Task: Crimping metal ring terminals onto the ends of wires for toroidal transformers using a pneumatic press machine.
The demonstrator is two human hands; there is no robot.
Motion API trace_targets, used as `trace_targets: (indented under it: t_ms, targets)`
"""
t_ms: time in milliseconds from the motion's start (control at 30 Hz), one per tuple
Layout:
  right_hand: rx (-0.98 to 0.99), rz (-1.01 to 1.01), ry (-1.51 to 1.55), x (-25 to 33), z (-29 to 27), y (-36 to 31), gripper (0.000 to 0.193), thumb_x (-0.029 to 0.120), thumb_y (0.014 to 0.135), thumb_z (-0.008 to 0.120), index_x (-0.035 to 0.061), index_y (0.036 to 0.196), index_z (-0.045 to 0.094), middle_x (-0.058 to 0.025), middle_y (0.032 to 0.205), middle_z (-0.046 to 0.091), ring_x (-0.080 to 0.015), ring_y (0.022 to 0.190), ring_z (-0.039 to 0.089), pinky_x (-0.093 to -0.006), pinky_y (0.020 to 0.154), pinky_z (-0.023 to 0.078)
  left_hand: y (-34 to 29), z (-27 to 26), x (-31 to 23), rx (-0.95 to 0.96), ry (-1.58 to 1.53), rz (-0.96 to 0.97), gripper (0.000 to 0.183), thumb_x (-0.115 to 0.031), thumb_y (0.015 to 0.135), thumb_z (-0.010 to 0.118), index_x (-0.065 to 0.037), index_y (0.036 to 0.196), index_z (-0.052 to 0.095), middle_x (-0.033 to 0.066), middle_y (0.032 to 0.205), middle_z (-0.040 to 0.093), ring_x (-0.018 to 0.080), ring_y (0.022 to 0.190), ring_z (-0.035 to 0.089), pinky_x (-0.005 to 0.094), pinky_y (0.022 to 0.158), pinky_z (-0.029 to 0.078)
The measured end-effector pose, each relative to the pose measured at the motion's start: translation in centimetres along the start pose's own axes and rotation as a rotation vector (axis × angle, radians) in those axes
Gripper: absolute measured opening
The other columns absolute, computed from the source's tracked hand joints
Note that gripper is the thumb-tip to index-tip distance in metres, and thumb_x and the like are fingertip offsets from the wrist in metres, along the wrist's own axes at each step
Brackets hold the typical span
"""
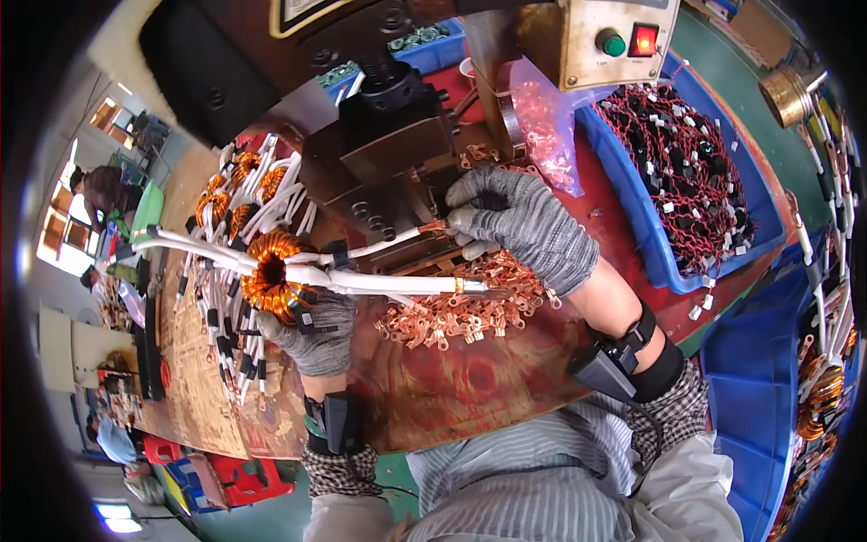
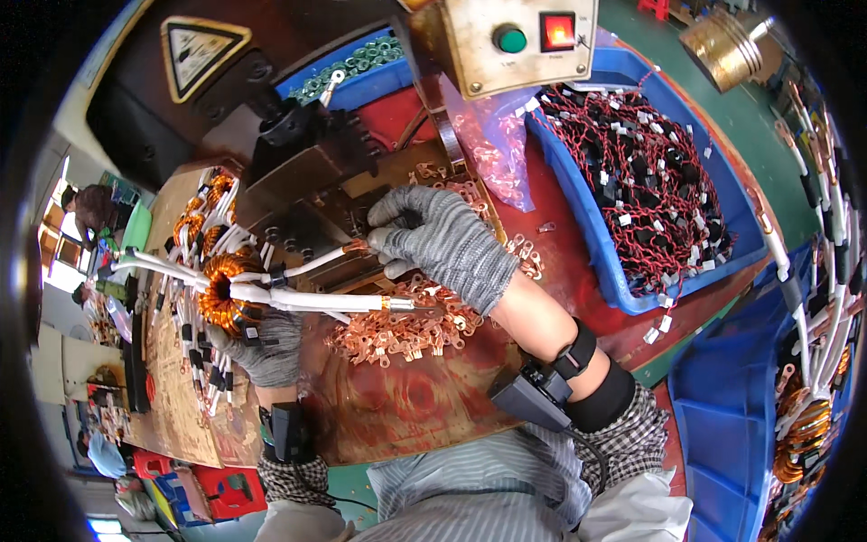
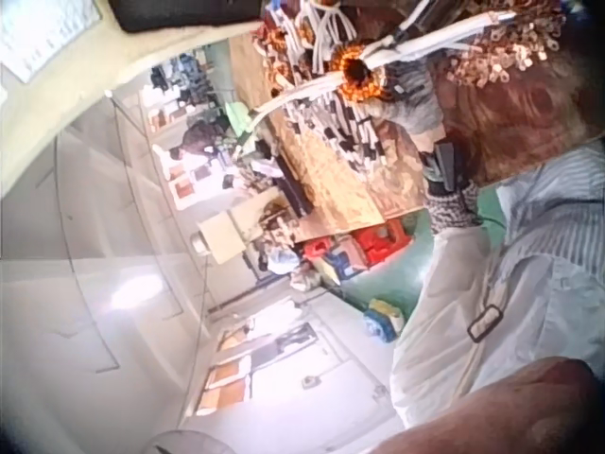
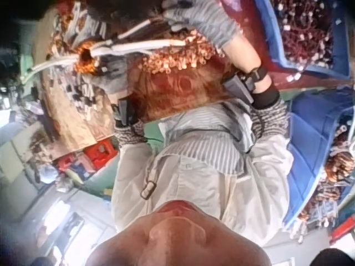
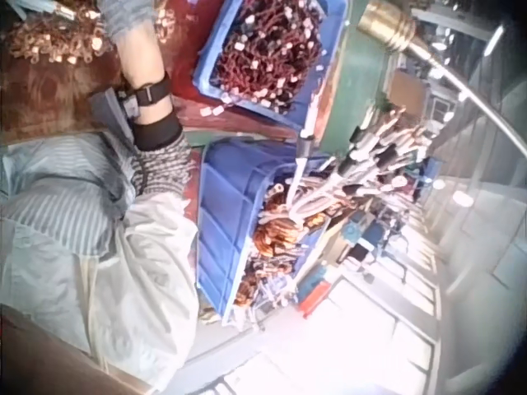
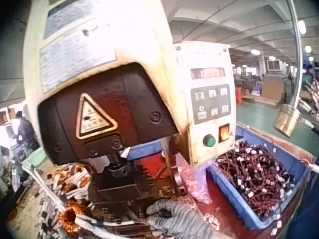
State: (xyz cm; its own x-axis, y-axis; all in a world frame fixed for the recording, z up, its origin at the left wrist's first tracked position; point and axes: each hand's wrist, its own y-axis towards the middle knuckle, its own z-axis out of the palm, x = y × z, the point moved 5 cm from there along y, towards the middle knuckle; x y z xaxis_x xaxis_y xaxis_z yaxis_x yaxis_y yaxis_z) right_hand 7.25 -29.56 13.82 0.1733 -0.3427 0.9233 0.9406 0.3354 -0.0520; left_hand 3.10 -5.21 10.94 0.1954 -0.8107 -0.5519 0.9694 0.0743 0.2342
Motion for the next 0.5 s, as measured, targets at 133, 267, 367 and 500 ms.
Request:
trace_targets:
  t_ms: [133, 267, 367, 500]
  targets:
    - [-0.020, -0.009, -0.046, 0.4, -0.3, 0.6, 0.021, 0.002, 0.075, 0.062, -0.0036, 0.094, 0.056, -0.0090, 0.081, 0.059, -0.0150, 0.071, 0.060, -0.0247, 0.059, 0.054, 0.6, 0.5, 0.3, -0.005, -0.103, -0.002, 0.065, -0.054, 0.070, 0.061, -0.013, 0.118, 0.048, 0.0057, 0.114, 0.052, 0.0229, 0.103, 0.050, 0.0410, 0.092, 0.040]
    - [-0.047, -0.039, -0.067, 0.2, -0.8, 1.1, 0.020, 0.002, 0.076, 0.062, -0.0047, 0.093, 0.057, -0.0106, 0.079, 0.061, -0.0157, 0.069, 0.061, -0.0251, 0.059, 0.054, 0.9, 0.5, 0.6, 0.029, -0.075, 0.036, 0.065, -0.053, 0.070, 0.061, -0.011, 0.118, 0.048, 0.0065, 0.116, 0.051, 0.0234, 0.105, 0.049, 0.0429, 0.093, 0.039]
    - [-0.033, -0.053, -0.030, 0.6, -0.1, 1.1, 0.020, 0.003, 0.075, 0.062, -0.0043, 0.093, 0.057, -0.0110, 0.079, 0.061, -0.0155, 0.069, 0.061, -0.0248, 0.059, 0.054, 0.5, 0.2, -0.4, -0.091, -0.101, 0.049, 0.069, -0.052, 0.066, 0.066, -0.010, 0.118, 0.048, 0.0058, 0.116, 0.052, 0.0249, 0.106, 0.049, 0.0485, 0.094, 0.037]
    - [-0.062, -0.129, -0.120, 0.0, -1.5, 1.4, 0.020, 0.006, 0.074, 0.064, -0.0037, 0.091, 0.059, -0.0098, 0.078, 0.062, -0.0145, 0.067, 0.061, -0.0252, 0.057, 0.052, 0.7, -0.8, 0.4, -0.222, 0.173, 0.149, 0.086, -0.061, 0.063, 0.063, -0.012, 0.127, 0.036, 0.0074, 0.122, 0.045, 0.0248, 0.112, 0.043, 0.0432, 0.097, 0.034]
